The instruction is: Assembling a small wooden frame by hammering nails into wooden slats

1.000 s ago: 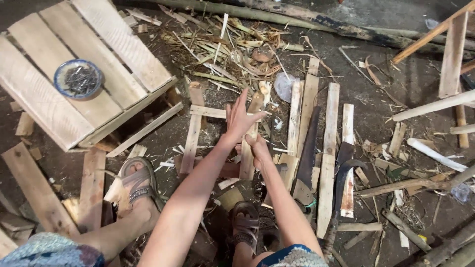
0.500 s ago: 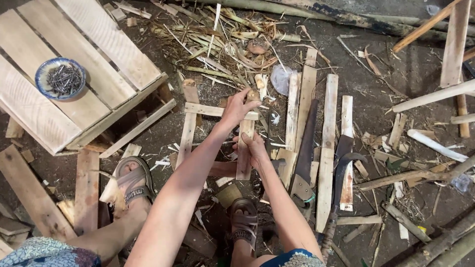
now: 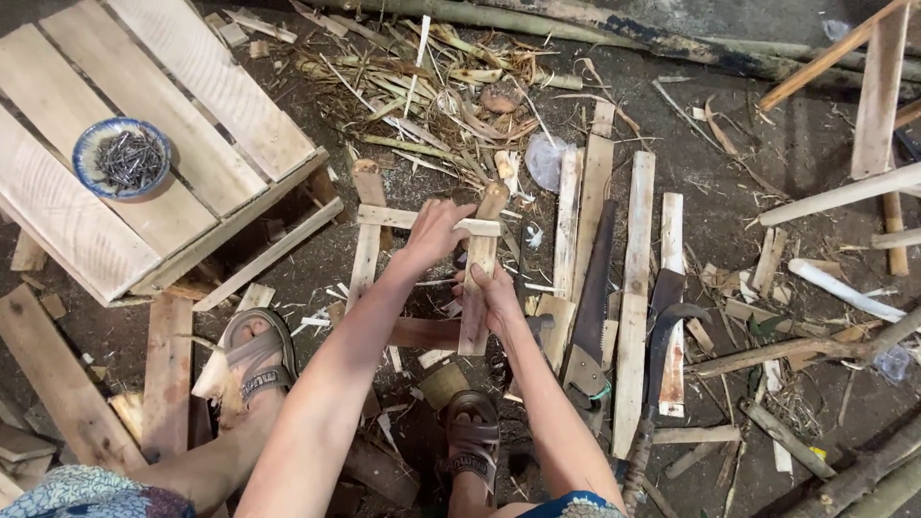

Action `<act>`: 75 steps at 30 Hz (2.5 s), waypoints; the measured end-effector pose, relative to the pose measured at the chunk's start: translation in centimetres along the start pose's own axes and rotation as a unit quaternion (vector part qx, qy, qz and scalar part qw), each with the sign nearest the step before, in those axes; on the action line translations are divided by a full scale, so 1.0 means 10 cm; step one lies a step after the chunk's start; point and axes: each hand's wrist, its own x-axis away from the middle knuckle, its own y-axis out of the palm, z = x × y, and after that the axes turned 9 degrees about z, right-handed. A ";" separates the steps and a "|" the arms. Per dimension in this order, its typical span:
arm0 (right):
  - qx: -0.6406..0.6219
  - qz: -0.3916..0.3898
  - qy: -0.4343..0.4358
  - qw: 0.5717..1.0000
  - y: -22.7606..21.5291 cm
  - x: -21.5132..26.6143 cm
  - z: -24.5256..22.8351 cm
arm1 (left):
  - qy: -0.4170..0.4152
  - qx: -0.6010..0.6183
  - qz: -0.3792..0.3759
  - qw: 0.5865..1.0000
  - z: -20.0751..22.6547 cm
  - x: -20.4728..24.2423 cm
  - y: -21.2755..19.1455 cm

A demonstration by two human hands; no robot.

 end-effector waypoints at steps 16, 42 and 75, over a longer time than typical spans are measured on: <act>0.066 0.075 -0.025 0.995 0.15 0.16 -0.13 | 0.004 -0.019 -0.007 1.000 -0.08 0.05 0.08; 0.694 0.183 -0.467 0.517 0.30 0.30 -0.02 | -0.168 -0.137 0.694 0.686 -0.36 1.04 -2.83; 0.365 -0.046 -0.342 0.865 0.35 1.81 -1.66 | -0.324 0.583 0.184 0.722 1.93 1.46 -2.54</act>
